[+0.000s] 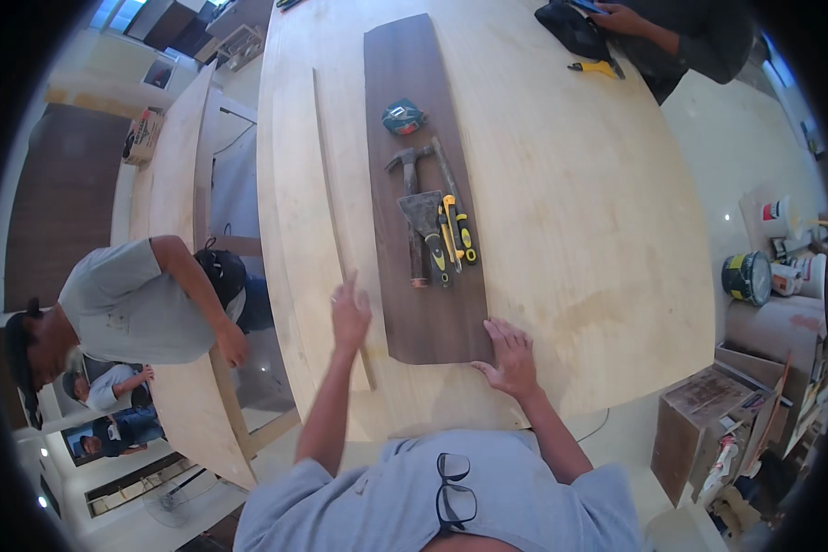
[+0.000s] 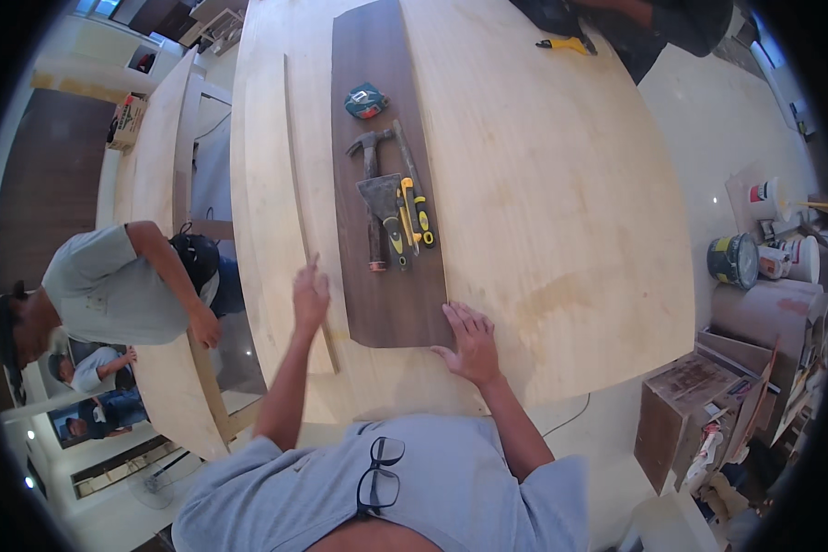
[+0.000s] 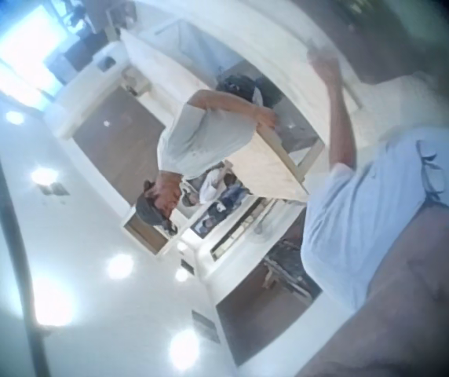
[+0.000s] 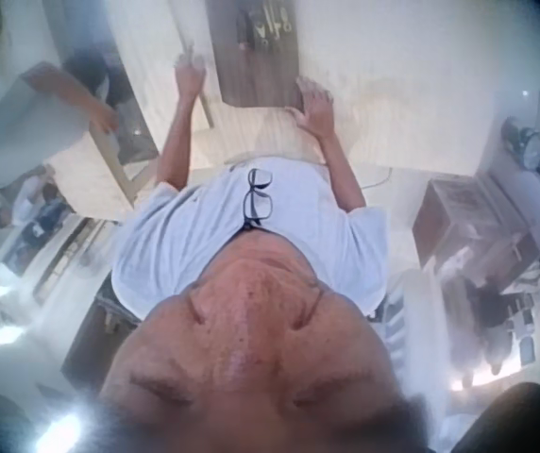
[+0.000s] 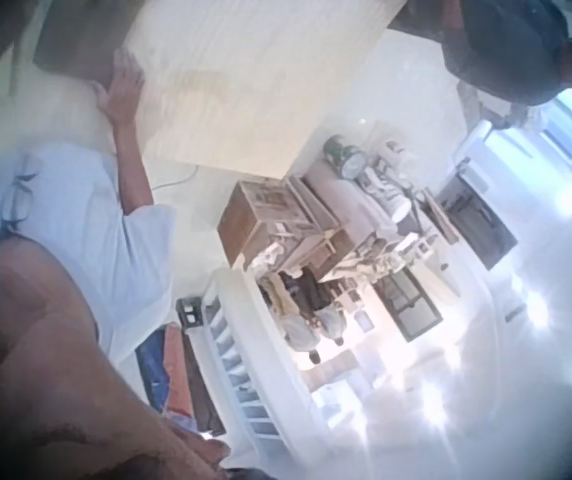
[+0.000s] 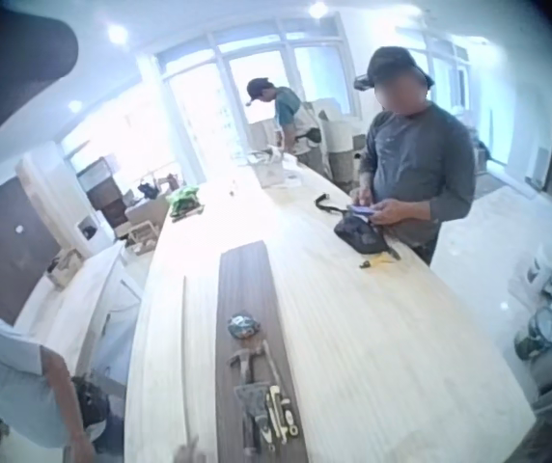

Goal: The person files the edges of a wood panel using a hand file on a workbench. The person then transfers power tools to a table and measures a wooden cabinet with a square ruler.

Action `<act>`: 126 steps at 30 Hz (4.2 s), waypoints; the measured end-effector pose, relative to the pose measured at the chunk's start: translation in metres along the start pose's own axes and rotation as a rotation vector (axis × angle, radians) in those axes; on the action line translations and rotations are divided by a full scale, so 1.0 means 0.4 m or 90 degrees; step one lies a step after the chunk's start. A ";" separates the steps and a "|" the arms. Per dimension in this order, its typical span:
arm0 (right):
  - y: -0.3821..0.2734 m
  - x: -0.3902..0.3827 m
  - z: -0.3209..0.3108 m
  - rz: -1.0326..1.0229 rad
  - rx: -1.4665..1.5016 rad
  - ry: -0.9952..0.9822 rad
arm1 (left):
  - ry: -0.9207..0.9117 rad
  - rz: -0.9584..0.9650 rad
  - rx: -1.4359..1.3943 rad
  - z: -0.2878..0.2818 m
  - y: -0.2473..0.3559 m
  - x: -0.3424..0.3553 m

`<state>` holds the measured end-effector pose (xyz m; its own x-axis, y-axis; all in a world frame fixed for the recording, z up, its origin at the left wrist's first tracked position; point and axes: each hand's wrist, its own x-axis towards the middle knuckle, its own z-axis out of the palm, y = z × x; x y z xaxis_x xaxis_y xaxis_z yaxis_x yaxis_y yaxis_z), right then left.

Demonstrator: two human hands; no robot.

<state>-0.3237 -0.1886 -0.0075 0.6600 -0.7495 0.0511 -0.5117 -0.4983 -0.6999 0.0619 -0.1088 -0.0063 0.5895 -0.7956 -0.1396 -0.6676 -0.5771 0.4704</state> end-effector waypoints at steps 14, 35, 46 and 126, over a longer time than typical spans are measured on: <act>-0.219 0.654 0.112 0.227 -0.116 0.071 | -0.028 -0.232 -0.285 0.079 0.143 -0.224; -0.059 0.638 -0.036 0.367 -0.129 0.004 | -0.021 -0.182 -0.304 0.148 0.028 -0.203; 0.170 0.570 -0.219 0.338 -0.211 0.045 | -0.044 -0.196 -0.395 0.128 0.034 -0.201; -0.006 0.177 0.099 0.205 0.002 0.031 | 0.232 -0.344 -0.509 0.242 0.105 -0.294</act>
<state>-0.2539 -0.2234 -0.0305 0.4368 -0.8888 -0.1390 -0.6886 -0.2309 -0.6873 -0.0794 -0.0574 -0.0546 0.9119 -0.2853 -0.2949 0.1469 -0.4438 0.8840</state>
